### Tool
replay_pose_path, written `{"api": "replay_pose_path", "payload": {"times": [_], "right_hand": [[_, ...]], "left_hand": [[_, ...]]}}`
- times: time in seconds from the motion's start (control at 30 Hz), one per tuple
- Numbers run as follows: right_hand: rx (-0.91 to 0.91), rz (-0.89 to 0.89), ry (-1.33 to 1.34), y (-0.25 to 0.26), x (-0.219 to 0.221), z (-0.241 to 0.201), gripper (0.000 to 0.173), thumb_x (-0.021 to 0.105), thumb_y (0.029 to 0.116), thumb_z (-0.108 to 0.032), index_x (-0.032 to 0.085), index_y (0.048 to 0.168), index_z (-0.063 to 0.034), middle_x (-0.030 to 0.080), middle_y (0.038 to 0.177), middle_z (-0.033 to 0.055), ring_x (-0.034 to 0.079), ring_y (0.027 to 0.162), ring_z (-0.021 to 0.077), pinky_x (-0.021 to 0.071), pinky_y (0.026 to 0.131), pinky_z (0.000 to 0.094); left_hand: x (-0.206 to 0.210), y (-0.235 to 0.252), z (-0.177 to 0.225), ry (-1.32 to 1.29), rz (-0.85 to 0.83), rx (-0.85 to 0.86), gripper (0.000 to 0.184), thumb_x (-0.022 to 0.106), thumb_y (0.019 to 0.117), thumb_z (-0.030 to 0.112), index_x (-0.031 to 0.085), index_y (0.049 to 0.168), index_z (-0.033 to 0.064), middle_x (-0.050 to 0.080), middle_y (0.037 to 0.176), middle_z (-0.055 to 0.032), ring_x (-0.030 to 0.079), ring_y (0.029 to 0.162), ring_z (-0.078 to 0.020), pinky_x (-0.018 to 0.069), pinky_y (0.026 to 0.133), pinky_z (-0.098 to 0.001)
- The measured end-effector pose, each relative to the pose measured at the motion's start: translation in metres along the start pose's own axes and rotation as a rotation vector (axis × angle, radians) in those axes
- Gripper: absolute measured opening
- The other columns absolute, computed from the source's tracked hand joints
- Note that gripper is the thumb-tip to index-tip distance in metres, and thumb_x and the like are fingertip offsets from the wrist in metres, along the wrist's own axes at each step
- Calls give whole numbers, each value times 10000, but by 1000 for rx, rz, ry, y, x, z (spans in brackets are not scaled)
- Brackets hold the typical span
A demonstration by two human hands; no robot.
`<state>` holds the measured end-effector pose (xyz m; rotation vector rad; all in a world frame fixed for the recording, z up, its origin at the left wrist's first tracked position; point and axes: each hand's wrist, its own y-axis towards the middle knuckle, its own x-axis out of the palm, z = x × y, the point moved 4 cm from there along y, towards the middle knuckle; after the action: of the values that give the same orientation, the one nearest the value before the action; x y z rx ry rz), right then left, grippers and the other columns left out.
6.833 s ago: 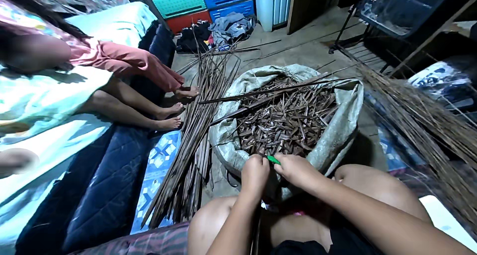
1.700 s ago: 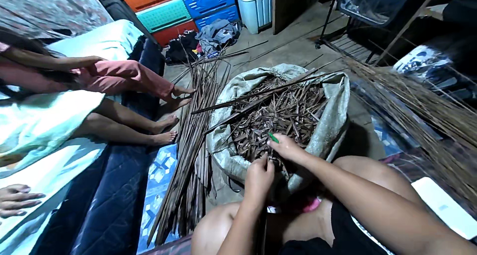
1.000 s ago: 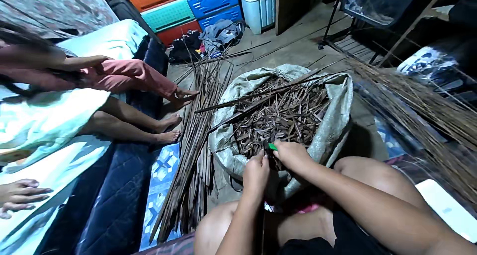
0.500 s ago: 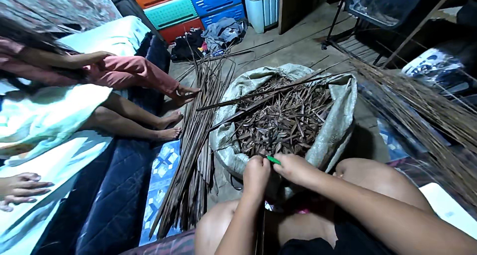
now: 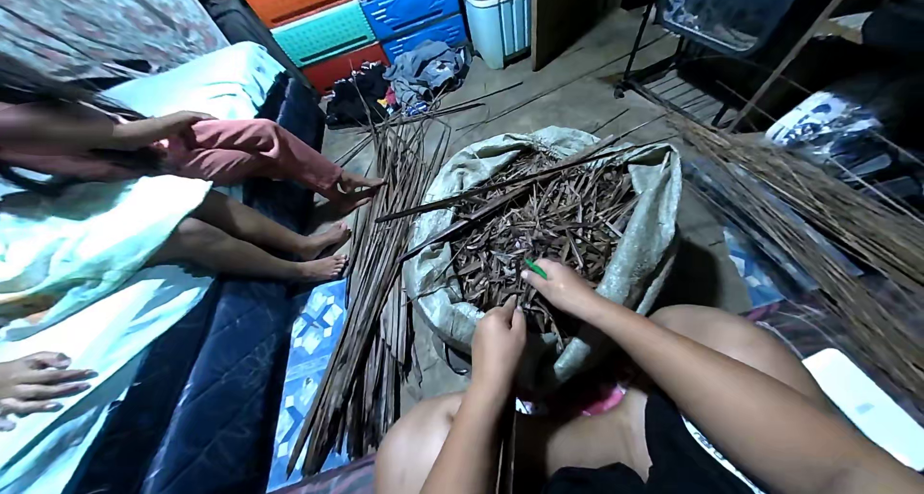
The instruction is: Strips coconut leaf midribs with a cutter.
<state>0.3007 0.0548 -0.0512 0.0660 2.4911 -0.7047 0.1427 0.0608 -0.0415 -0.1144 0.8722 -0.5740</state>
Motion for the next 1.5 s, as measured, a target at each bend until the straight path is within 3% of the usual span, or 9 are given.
{"api": "replay_pose_path", "payload": {"times": [0.2, 0.4, 0.53, 0.63, 0.8, 1.03, 1.17, 1.43, 1.5], "right_hand": [[-24, 46, 270, 9, 3, 4, 312, 453, 1117, -225, 600, 1223, 28, 587, 955, 117, 549, 784, 170, 480, 750, 350], [-86, -78, -229, -16, 9, -6, 373, 441, 1097, -311, 616, 1241, -16, 680, 1068, 236, 668, 1032, 401, 501, 891, 618], [-57, -198, -427, -48, 26, -19, 353, 424, 1095, -278, 591, 1259, -13, 685, 1132, 245, 666, 1115, 423, 505, 919, 619], [-16, -162, -502, -46, 26, -22, 367, 421, 1107, -280, 575, 1296, -5, 679, 1200, 256, 658, 1166, 434, 506, 946, 617], [101, -25, -536, -15, 20, -13, 394, 429, 1109, -270, 537, 1376, -2, 665, 1267, 261, 646, 1207, 446, 508, 970, 625], [5, -86, -331, -23, 7, -12, 370, 434, 1094, -283, 618, 1251, -4, 679, 1159, 247, 658, 1126, 411, 497, 938, 621], [-53, -242, -269, -43, 30, -11, 333, 435, 1093, -252, 619, 1187, 9, 668, 1062, 243, 659, 1036, 399, 500, 889, 598], [-27, -233, -390, -39, 34, -12, 354, 422, 1100, -262, 611, 1237, 4, 674, 1182, 248, 648, 1161, 415, 494, 951, 614], [10, -192, -457, -34, 32, -11, 380, 422, 1106, -279, 597, 1292, 3, 666, 1248, 255, 635, 1211, 432, 489, 977, 627]], "left_hand": [[7, -6, 7, -66, -79, 27, 433, 520, 1067, 233, 578, 1448, 37, 678, 1303, -189, 650, 1217, -293, 470, 1077, -489], [0, 3, -5, -84, -13, -26, 408, 429, 1108, 235, 627, 1393, 19, 702, 1226, -201, 674, 1137, -310, 491, 1025, -511], [-6, 7, -12, -48, 33, -84, 353, 426, 1067, 181, 681, 919, -14, 646, 860, -156, 638, 830, -291, 504, 769, -519], [-5, 6, -8, -4, 32, -56, 357, 427, 1080, 186, 694, 989, -32, 679, 966, -185, 662, 941, -315, 508, 851, -529], [2, 5, -2, 40, -8, -37, 430, 394, 1115, 243, 574, 1463, 64, 658, 1347, -187, 630, 1253, -322, 455, 1083, -526], [-3, 3, -5, -7, 16, -50, 424, 406, 1114, 247, 600, 1431, 42, 673, 1302, -200, 646, 1216, -325, 472, 1058, -536], [-5, 5, -7, 10, 57, -79, 383, 407, 1089, 193, 711, 1047, -36, 695, 1008, -204, 675, 968, -338, 515, 867, -552], [-5, 3, -6, 93, 53, -120, 352, 437, 1066, 171, 711, 975, -32, 700, 986, -201, 682, 972, -343, 519, 854, -556], [-4, 2, -3, 108, 34, -94, 370, 432, 1093, 199, 718, 1160, -26, 712, 1123, -219, 680, 1097, -354, 508, 961, -559]]}}
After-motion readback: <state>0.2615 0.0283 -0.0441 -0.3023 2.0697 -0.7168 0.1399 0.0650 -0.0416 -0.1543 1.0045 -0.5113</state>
